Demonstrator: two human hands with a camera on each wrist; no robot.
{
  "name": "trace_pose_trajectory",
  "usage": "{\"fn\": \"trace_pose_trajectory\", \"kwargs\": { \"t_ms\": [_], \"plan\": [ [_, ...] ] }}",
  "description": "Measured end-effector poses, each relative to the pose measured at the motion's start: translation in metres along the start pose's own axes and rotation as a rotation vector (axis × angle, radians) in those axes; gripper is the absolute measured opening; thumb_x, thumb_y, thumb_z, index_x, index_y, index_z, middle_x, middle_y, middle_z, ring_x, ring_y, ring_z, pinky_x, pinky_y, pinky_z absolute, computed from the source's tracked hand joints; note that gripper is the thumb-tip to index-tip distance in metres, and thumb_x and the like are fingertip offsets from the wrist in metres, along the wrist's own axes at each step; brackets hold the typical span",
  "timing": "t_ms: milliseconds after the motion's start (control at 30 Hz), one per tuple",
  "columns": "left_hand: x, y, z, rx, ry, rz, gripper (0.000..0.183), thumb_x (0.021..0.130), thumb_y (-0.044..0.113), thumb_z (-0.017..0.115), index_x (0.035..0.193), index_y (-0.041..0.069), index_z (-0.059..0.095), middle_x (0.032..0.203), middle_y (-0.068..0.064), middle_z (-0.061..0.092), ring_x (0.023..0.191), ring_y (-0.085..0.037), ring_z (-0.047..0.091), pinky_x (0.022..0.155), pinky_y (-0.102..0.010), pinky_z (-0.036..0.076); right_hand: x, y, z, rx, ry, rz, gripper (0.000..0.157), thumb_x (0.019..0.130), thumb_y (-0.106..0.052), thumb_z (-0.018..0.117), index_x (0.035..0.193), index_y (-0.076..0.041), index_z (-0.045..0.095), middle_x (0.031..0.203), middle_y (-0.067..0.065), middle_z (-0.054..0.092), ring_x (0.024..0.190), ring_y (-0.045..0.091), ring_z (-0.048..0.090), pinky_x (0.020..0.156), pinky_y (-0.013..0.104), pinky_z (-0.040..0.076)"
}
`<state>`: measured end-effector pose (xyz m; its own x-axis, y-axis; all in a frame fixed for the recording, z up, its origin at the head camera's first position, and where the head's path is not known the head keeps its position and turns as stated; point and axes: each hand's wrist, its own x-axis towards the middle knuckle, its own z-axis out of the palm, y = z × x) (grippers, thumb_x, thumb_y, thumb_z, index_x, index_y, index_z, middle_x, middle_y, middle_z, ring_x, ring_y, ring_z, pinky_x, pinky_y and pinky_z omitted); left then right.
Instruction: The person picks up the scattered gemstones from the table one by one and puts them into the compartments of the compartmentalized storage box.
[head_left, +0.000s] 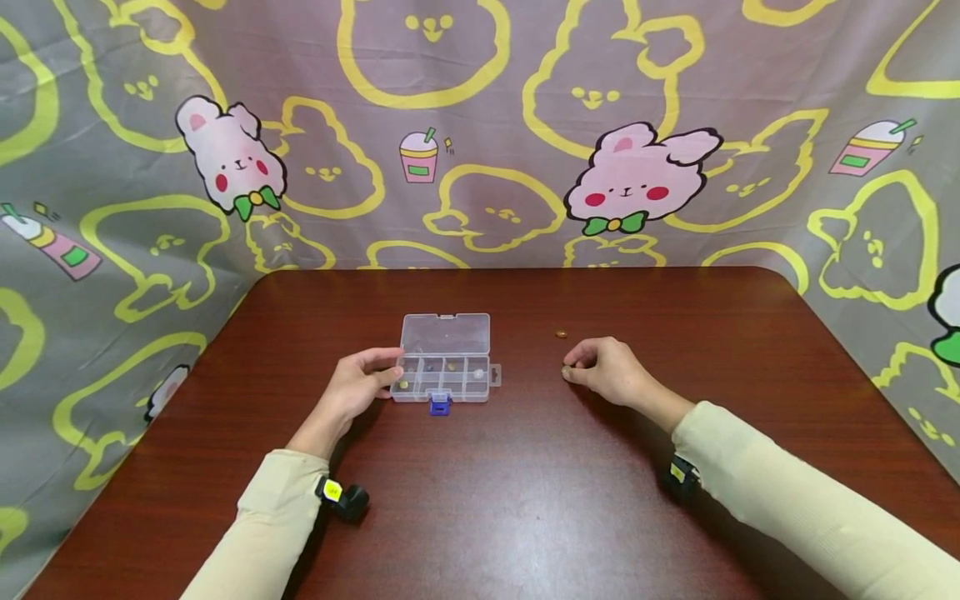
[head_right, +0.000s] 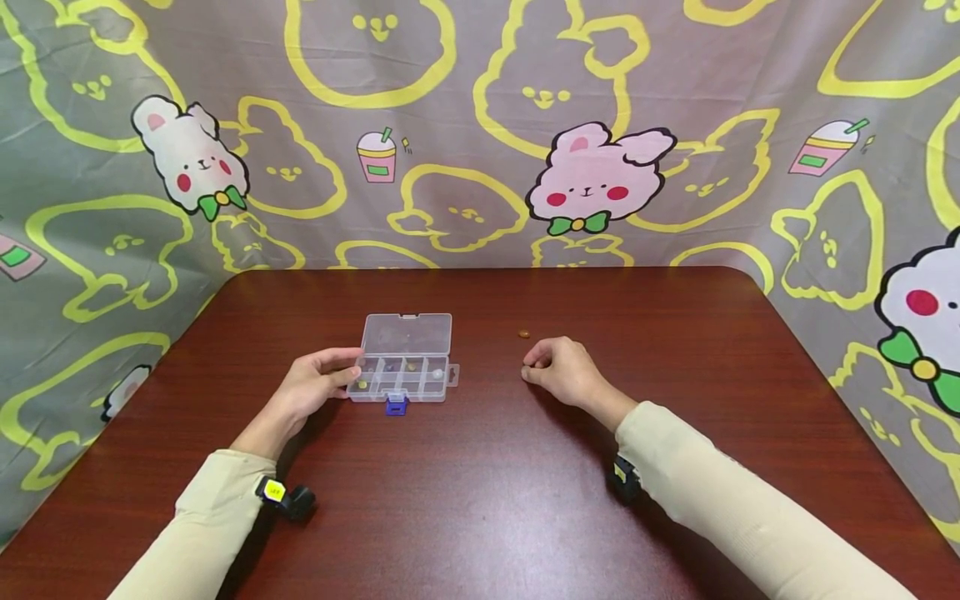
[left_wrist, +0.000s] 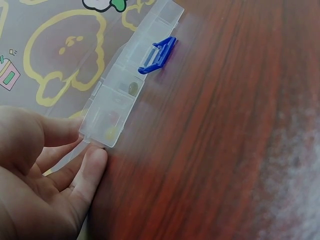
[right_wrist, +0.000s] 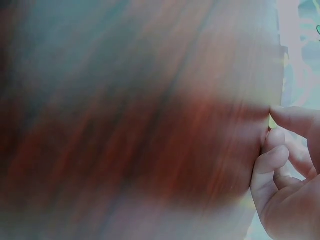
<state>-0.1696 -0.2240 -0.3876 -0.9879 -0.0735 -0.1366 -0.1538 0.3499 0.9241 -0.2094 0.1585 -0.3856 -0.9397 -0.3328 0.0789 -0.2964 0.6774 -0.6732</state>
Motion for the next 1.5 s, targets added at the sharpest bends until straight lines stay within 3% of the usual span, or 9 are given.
{"fn": "trace_pose_trajectory", "kwargs": {
  "t_ms": [767, 1267, 1500],
  "plan": [
    [0.0, 0.0, 0.001, -0.012, -0.01, 0.022, 0.038, 0.096, 0.005, 0.067, 0.133, -0.001, 0.062, 0.129, -0.023, 0.062, 0.091, -0.018, 0.065, 0.068, -0.027, 0.057, -0.004, -0.001, -0.003, 0.014, -0.019, -0.018, 0.006, 0.085, -0.01, 0.078, 0.085, -0.007, 0.073, 0.072, -0.002, 0.063, 0.064, 0.013, 0.052, 0.056, 0.028, 0.041],
    [0.002, 0.0, 0.0, -0.014, -0.009, 0.016, 0.038, 0.096, 0.005, 0.066, 0.133, -0.001, 0.063, 0.13, -0.023, 0.062, 0.094, -0.02, 0.065, 0.069, -0.027, 0.057, -0.007, -0.002, -0.006, 0.084, -0.044, 0.038, 0.005, 0.086, -0.006, 0.075, 0.087, -0.005, 0.071, 0.067, 0.002, 0.061, 0.055, 0.015, 0.056, 0.05, 0.028, 0.047],
    [0.001, -0.001, -0.001, -0.003, -0.008, 0.006, 0.038, 0.096, 0.006, 0.066, 0.133, 0.001, 0.063, 0.131, -0.022, 0.062, 0.096, -0.022, 0.065, 0.07, -0.027, 0.057, -0.008, -0.004, -0.011, 0.104, -0.045, 0.072, 0.006, 0.088, -0.007, 0.074, 0.089, -0.004, 0.07, 0.073, 0.004, 0.065, 0.056, 0.017, 0.058, 0.052, 0.031, 0.05]
  ]
}}
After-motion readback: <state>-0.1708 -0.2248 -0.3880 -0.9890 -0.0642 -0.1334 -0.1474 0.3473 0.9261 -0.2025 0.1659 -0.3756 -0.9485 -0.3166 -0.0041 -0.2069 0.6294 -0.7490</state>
